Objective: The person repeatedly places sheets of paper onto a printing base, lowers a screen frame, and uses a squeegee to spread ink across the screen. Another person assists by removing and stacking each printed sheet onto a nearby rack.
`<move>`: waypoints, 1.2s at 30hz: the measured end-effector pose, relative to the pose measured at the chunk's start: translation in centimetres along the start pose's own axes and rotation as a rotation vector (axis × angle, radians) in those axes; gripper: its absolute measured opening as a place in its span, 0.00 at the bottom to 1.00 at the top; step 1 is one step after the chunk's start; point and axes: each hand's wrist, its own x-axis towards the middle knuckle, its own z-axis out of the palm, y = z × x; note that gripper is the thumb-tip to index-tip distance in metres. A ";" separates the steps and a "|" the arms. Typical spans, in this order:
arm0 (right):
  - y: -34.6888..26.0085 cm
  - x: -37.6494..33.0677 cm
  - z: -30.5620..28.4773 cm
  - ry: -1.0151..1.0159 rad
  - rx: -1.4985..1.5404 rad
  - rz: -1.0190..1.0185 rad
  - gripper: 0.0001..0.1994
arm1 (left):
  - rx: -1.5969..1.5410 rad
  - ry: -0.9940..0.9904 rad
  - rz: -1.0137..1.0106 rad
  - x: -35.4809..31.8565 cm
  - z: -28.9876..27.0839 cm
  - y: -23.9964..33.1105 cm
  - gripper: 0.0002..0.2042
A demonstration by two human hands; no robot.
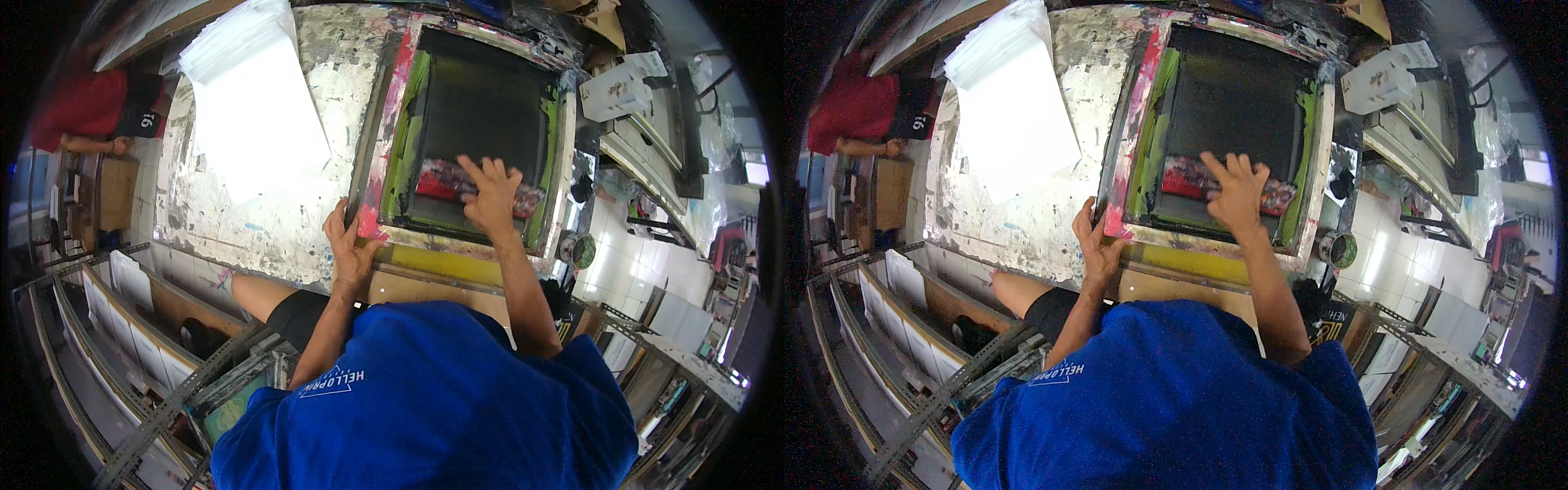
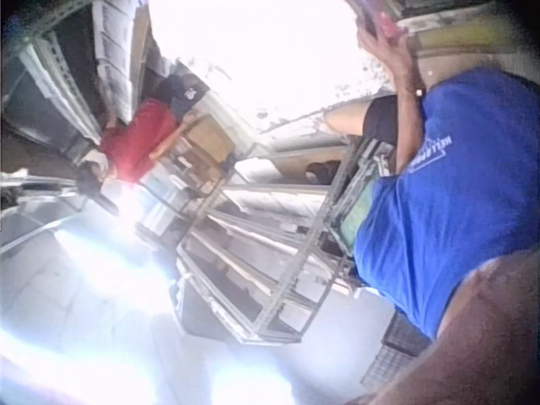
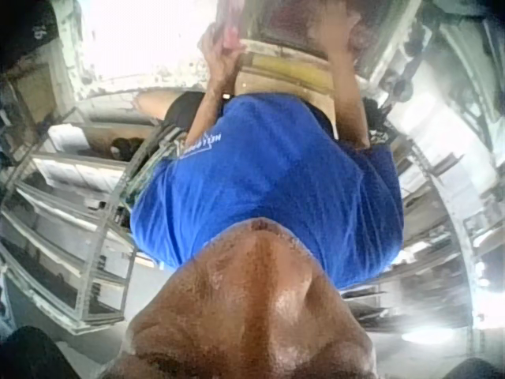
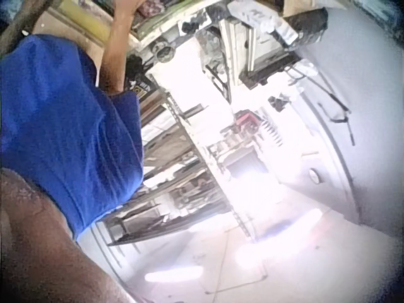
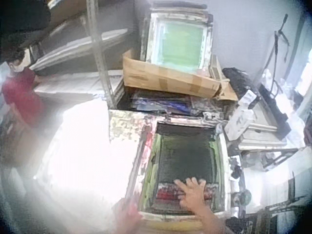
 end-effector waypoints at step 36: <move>10.0 15.7 -6.1 0.100 0.716 0.197 0.35 | -0.261 0.069 -0.095 -1.0 0.3 -0.1 0.39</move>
